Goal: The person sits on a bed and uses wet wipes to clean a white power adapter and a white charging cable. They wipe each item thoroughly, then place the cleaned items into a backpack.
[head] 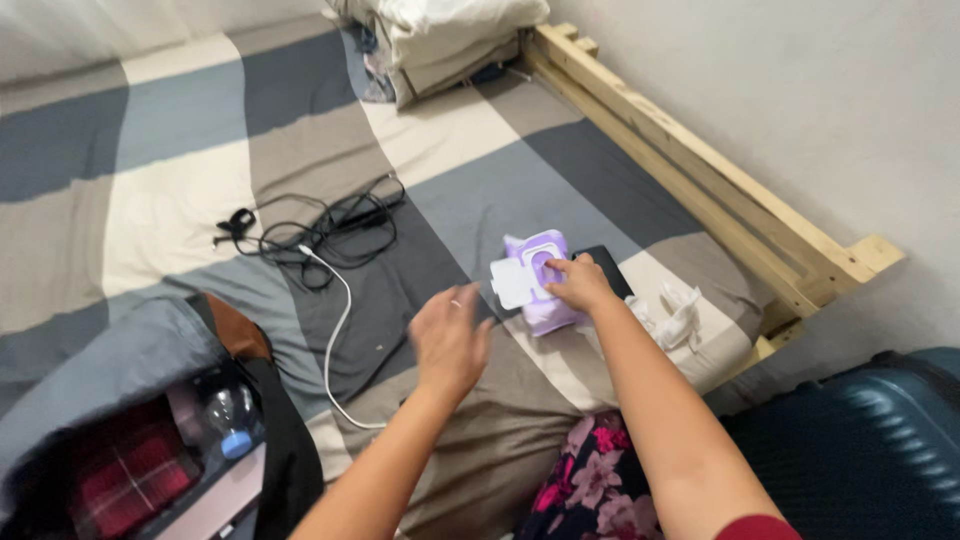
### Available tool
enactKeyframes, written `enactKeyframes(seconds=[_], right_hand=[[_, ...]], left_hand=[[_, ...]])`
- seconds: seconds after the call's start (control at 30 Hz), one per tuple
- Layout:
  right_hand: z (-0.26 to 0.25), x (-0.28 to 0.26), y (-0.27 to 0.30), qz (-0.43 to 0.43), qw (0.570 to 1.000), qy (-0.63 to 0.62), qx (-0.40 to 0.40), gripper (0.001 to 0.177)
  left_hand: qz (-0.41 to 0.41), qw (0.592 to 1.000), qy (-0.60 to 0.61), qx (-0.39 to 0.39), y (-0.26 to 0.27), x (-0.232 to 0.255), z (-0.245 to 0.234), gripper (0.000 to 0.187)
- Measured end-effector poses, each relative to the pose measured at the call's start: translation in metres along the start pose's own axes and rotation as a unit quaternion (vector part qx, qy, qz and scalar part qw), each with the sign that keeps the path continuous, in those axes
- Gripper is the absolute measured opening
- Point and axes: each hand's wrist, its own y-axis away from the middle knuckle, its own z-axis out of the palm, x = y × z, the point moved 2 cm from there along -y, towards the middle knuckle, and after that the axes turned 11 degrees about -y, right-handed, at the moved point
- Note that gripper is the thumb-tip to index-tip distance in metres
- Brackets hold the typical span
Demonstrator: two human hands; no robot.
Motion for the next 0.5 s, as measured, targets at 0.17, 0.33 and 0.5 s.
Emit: enactKeyframes(seconds=[0.17, 0.33, 0.5], right_hand=[[0.003, 0.003, 0.04, -0.039, 0.996, -0.079, 0.025, 0.057], [0.015, -0.008, 0.066, -0.091, 0.988, -0.12, 0.017, 0.062], [0.023, -0.018, 0.077, 0.015, 0.957, -0.287, 0.026, 0.087]], left_hand=[[0.146, 0.983, -0.024, -0.111, -0.043, 0.035, 0.077, 0.022], [0.117, 0.981, -0.048, -0.149, -0.054, 0.024, 0.136, 0.023], [0.005, 0.974, -0.016, -0.224, -0.058, 0.014, 0.16, 0.014]])
